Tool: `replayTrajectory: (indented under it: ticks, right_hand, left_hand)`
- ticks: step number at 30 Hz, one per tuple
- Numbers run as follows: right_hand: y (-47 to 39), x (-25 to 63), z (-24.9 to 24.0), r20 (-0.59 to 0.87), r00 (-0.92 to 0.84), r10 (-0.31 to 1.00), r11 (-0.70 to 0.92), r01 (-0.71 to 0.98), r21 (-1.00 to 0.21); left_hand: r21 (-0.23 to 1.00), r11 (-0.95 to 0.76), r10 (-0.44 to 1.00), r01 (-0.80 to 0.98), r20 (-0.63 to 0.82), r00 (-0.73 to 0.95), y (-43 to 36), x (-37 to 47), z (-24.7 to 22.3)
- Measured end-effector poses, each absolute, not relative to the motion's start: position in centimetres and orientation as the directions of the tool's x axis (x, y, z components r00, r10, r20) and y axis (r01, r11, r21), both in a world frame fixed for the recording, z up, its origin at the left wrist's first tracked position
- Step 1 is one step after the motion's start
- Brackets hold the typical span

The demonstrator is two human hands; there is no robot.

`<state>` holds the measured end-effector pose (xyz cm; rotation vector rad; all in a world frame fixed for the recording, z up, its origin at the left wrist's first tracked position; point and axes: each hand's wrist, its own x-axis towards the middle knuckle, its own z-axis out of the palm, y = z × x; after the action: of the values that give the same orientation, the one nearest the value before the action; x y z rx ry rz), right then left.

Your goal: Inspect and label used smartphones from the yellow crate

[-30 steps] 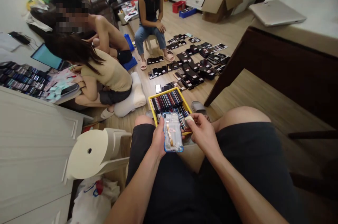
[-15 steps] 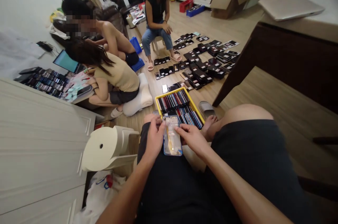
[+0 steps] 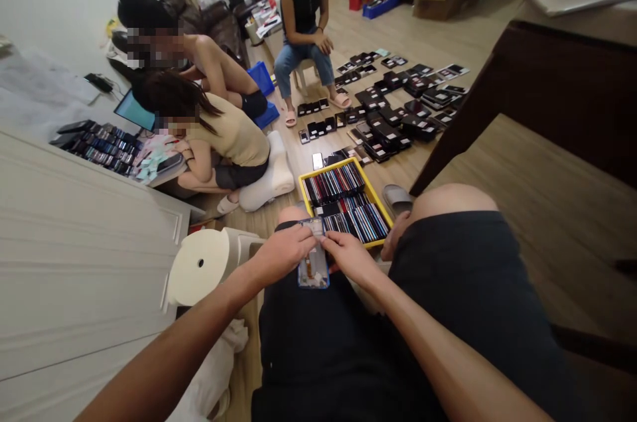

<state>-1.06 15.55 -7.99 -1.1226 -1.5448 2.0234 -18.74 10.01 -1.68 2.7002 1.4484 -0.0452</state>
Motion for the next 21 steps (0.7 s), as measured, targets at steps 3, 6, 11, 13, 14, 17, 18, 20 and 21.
replayTrajectory:
  ticks: [3,6,11,13,14,17,18,20,21]
  right_hand:
    - [15.5,-1.1,-8.1,-0.378,-0.618,0.69,-0.341,0.184,-0.922]
    - [15.4,-1.0,-8.1,-0.377,-0.617,0.691,-0.338,0.184,-0.923]
    - [15.5,-1.0,-8.2,-0.367,-0.618,0.695,-0.319,0.192,-0.928]
    - [15.5,-1.0,-8.3,-0.362,-0.619,0.697,-0.309,0.197,-0.931]
    - [15.5,-1.0,-8.3,-0.36,-0.619,0.698,-0.304,0.199,-0.932]
    - [15.5,-1.0,-8.1,-0.36,-0.617,0.7,-0.299,0.205,-0.932]
    - [15.5,-1.0,-8.0,-0.362,-0.616,0.7,-0.3,0.207,-0.931]
    - [15.5,-1.0,-8.0,-0.365,-0.615,0.699,-0.301,0.211,-0.93]
    - [15.5,-1.0,-8.0,-0.367,-0.614,0.699,-0.301,0.213,-0.93]
  left_hand:
    - [-0.022,-0.62,0.78,0.784,-0.126,0.613,10.2,-19.0,-1.3]
    - [-0.057,-0.661,0.745,0.749,-0.177,0.644,10.7,-19.0,-1.0]
    - [-0.073,-0.725,0.684,0.685,-0.194,0.703,11.7,-18.8,-0.9]
    - [-0.064,-0.742,0.666,0.667,-0.178,0.724,11.9,-18.8,-1.0]
    - [-0.06,-0.746,0.663,0.663,-0.171,0.729,11.9,-18.9,-1.0]
    - [-0.056,-0.742,0.667,0.668,-0.158,0.728,11.8,-19.0,-1.3]
    - [-0.059,-0.737,0.673,0.673,-0.158,0.723,11.7,-19.1,-1.3]
    - [-0.069,-0.724,0.687,0.687,-0.16,0.709,11.5,-19.2,-1.5]
    - [-0.075,-0.717,0.694,0.693,-0.162,0.701,11.4,-19.3,-1.5]
